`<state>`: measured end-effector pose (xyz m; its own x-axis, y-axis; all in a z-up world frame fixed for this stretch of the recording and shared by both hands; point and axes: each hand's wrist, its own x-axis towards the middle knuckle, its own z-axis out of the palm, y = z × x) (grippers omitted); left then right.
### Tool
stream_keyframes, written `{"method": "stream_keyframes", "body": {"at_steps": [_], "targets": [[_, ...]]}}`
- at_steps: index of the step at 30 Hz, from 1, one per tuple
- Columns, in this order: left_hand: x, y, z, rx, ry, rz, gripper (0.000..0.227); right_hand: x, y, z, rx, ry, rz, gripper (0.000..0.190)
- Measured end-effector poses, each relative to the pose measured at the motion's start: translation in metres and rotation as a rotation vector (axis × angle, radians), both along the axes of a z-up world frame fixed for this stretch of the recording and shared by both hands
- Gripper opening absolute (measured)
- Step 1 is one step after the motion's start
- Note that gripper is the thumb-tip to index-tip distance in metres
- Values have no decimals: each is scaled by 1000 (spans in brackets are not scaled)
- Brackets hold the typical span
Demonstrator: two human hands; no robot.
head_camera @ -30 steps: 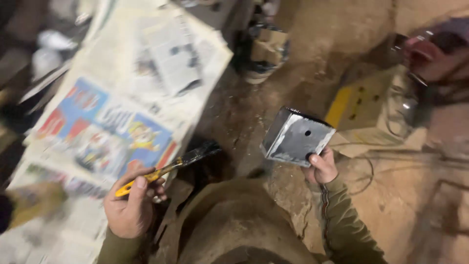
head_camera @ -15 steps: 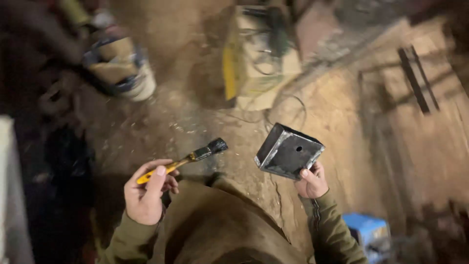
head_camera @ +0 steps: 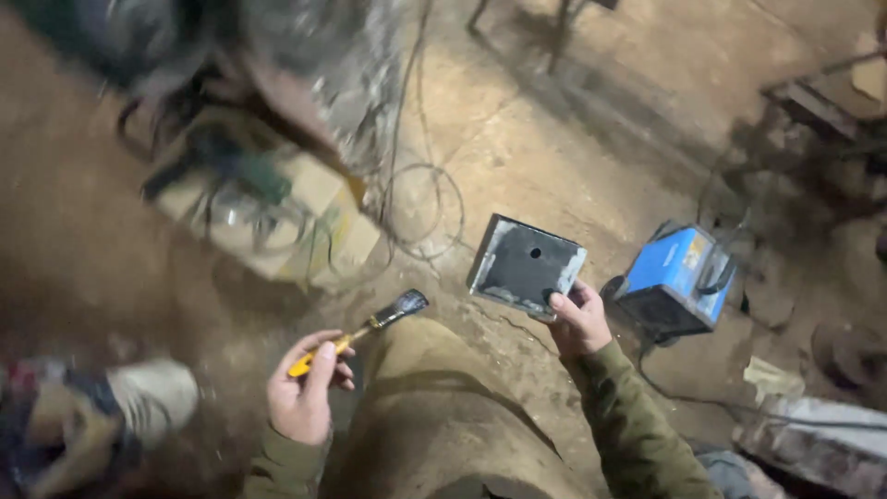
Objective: Painting a small metal component with black paint using a brush.
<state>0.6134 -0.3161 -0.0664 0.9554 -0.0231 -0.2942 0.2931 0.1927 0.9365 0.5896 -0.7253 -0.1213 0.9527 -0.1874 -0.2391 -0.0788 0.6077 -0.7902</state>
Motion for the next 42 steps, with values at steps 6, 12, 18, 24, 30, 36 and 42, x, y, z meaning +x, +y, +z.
{"method": "stream_keyframes", "body": {"at_steps": [6, 12, 18, 24, 30, 36, 42], "targets": [[120, -72, -7, -39, 25, -201, 26, 41, -67, -15, -40, 221, -354, 40], [232, -175, -23, -18, 78, -321, 27, 75, -185, -93, -29, 133, -471, 24], [326, -311, -8, -52, 9, -293, 26, 197, -315, -64, -171, 266, -450, 29], [397, -408, 13, -69, 25, -137, 26, 333, -397, 19, -160, 229, -396, 35], [475, -447, 9, -23, 19, -120, 27, 443, -468, 2, -220, 282, -360, 33], [580, -480, -14, -55, -23, -52, 29, 585, -517, 19, -421, 234, -260, 38], [684, -505, -1, -48, -43, 19, 29, 749, -547, 64, -759, 155, -109, 39]]}}
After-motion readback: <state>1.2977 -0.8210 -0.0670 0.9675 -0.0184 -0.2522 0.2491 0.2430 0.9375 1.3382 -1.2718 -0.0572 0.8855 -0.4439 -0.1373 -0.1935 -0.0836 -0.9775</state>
